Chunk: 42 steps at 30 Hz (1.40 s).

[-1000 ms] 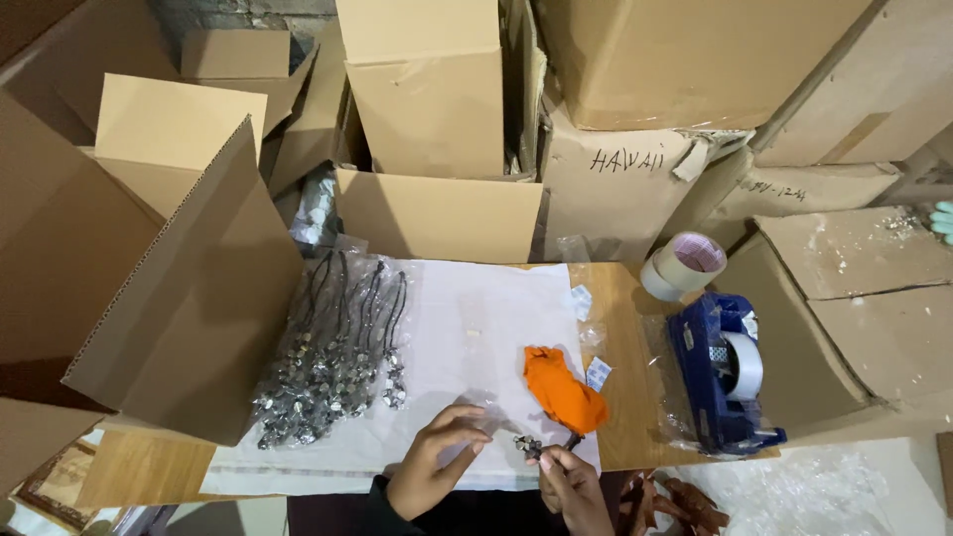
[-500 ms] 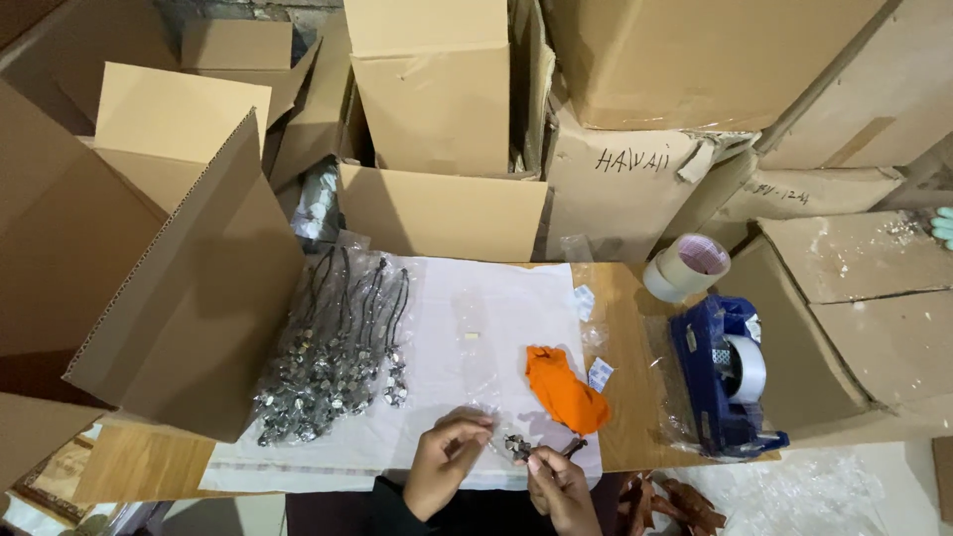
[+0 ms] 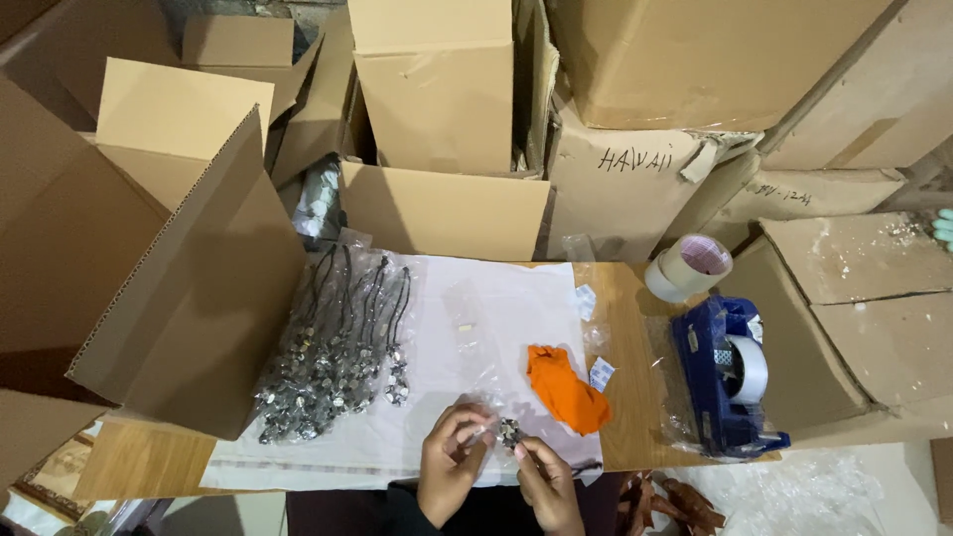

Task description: Packing small metal components and chains into individual plastic bags at a workstation

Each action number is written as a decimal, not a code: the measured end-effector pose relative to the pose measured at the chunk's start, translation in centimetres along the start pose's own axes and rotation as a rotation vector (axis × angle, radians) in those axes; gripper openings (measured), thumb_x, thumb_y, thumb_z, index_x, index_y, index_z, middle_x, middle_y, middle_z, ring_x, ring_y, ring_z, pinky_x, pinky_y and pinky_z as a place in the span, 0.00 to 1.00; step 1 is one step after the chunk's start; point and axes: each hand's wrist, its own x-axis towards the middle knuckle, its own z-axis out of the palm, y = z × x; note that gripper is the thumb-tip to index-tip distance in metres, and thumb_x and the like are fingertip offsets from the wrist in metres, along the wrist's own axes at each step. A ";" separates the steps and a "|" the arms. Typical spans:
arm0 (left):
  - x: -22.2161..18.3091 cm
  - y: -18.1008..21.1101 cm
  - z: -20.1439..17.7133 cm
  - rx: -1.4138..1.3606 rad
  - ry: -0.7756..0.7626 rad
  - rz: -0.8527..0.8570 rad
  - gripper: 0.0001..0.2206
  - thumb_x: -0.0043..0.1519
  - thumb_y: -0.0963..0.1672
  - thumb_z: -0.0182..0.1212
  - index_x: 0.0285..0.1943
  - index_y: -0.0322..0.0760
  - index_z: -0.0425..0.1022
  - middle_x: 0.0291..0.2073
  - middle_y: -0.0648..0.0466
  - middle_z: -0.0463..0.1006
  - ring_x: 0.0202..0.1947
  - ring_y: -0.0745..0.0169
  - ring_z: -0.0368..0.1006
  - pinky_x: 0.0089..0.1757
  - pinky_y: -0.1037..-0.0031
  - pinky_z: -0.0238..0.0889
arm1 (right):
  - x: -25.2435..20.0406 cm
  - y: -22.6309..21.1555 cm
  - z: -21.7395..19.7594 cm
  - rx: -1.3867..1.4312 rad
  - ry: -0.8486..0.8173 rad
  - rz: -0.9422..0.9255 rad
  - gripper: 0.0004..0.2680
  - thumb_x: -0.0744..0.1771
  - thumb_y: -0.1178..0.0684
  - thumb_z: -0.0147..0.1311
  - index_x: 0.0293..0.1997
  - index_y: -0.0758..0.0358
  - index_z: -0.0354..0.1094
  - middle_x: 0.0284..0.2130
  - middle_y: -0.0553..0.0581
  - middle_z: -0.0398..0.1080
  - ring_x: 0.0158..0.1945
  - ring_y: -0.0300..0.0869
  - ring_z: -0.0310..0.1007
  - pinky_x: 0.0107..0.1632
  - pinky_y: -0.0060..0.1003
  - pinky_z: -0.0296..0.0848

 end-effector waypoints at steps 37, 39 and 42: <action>2.4 1.0 -1.3 0.067 -0.049 -0.289 0.21 0.54 0.37 0.74 0.58 0.36 0.78 0.56 0.54 0.83 0.24 0.78 0.66 0.33 0.82 0.63 | -0.4 -3.4 0.3 -0.052 0.084 0.084 0.09 0.70 0.55 0.51 0.44 0.73 0.74 0.15 0.45 0.43 0.16 0.30 0.40 0.21 0.31 0.37; 2.5 0.7 -1.2 0.058 -0.032 -0.311 0.22 0.52 0.37 0.75 0.57 0.36 0.79 0.56 0.55 0.83 0.25 0.76 0.69 0.33 0.82 0.65 | -0.6 -3.3 -0.1 -0.048 0.112 0.050 0.09 0.70 0.55 0.52 0.44 0.73 0.75 0.15 0.45 0.44 0.16 0.31 0.40 0.21 0.32 0.38; 2.5 0.9 -1.1 0.047 -0.025 -0.325 0.22 0.51 0.36 0.76 0.56 0.35 0.79 0.52 0.55 0.85 0.23 0.77 0.68 0.31 0.81 0.62 | -1.0 -4.7 -0.5 -0.048 0.161 0.077 0.10 0.70 0.55 0.52 0.44 0.73 0.77 0.14 0.47 0.46 0.16 0.31 0.42 0.21 0.32 0.40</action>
